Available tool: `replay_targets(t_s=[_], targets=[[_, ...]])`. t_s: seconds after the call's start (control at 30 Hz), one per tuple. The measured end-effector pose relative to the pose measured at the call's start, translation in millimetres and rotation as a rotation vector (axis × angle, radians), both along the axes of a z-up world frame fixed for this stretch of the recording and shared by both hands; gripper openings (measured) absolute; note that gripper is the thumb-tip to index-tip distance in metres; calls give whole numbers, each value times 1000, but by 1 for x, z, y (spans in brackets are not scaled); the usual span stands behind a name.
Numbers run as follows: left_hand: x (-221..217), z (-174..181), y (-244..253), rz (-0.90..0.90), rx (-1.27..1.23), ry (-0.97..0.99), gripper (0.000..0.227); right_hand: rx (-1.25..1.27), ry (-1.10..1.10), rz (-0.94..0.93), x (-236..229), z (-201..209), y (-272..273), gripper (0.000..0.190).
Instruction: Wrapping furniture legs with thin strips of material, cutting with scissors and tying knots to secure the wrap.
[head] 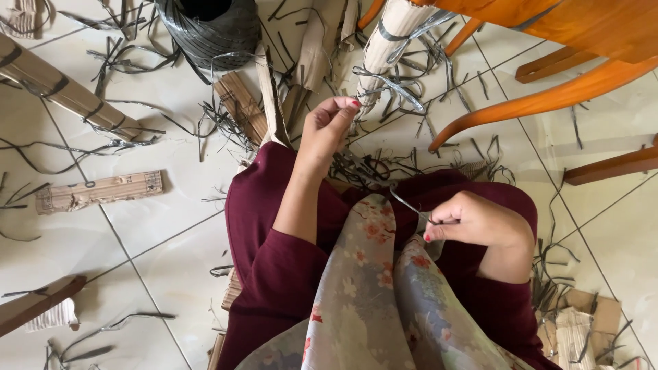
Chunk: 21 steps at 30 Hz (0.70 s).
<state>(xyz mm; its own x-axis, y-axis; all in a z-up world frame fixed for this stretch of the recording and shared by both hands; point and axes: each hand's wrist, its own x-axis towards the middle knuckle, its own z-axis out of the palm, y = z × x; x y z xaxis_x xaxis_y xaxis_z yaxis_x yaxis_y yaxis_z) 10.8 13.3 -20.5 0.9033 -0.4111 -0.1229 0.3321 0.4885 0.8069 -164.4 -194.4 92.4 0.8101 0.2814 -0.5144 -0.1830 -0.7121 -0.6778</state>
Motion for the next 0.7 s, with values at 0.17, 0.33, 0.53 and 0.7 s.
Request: replay_targets(t_s=[0.17,0.33,0.53,0.7], targets=[[-12,21,1,-486,241,-362,51,612,-466,-97,-3,-18,-38,14],[-27,11,-3,-1378,14,-541,44,1109,-644,-445,6,-30,-53,32],[-16,-14,0,-1004,-335,-387,29,1648,-244,-214,5,-58,-57,46],[-5,-53,-9,-621,-972,37,12,-302,8,-327,25,-31,10,56]])
